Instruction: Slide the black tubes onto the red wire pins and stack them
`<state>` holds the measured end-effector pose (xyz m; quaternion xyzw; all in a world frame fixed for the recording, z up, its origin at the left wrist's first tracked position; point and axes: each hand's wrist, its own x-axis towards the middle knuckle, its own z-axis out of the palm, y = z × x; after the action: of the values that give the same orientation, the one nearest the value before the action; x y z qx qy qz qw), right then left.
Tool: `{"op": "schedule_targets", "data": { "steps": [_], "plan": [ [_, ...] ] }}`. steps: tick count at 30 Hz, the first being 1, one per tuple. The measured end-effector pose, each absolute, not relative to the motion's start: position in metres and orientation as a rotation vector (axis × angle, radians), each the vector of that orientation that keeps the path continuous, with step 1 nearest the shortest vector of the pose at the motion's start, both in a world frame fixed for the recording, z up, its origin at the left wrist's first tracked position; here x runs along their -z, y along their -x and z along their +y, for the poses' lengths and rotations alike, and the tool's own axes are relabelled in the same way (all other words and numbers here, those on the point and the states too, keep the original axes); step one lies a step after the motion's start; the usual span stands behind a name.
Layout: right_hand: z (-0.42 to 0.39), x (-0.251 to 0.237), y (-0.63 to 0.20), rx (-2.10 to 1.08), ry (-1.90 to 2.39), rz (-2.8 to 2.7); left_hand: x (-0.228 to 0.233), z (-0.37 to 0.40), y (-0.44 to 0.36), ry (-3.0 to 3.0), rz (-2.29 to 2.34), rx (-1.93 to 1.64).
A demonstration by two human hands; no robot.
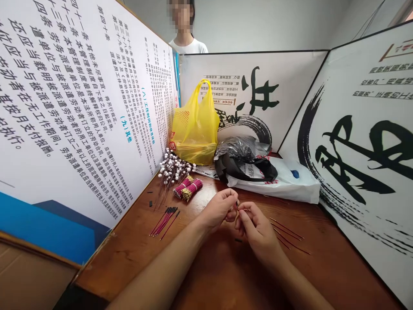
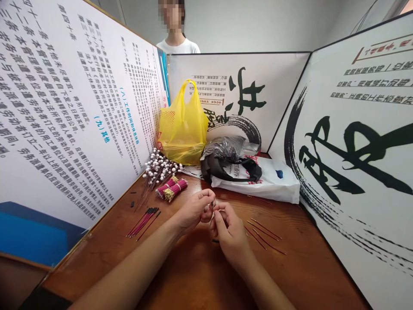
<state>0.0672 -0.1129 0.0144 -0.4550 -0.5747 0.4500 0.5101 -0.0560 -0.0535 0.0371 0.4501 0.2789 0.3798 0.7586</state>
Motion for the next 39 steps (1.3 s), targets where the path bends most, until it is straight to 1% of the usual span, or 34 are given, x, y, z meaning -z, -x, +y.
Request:
{"op": "schedule_targets", "data": {
  "steps": [10,21,28,33,39],
  "plan": [
    [-0.115,-0.019,-0.066,-1.164,1.024,-1.293,-0.041,-0.058,0.057,-1.281,0.575,-0.963],
    [-0.122,-0.028,-0.062,-1.239,0.996,-1.140,-0.049,-0.066,0.058,-1.314,0.442,-0.904],
    [-0.120,-0.023,-0.063,-1.207,1.077,-1.156,-0.048,-0.065,0.058,-1.297,0.501,-0.943],
    [-0.118,-0.022,-0.068,-1.092,1.172,-1.262,-0.044,-0.062,0.058,-1.286,0.476,-0.950],
    [-0.119,-0.020,-0.070,-1.079,1.133,-1.262,-0.042,-0.061,0.057,-1.283,0.478,-0.968]
  ]
}}
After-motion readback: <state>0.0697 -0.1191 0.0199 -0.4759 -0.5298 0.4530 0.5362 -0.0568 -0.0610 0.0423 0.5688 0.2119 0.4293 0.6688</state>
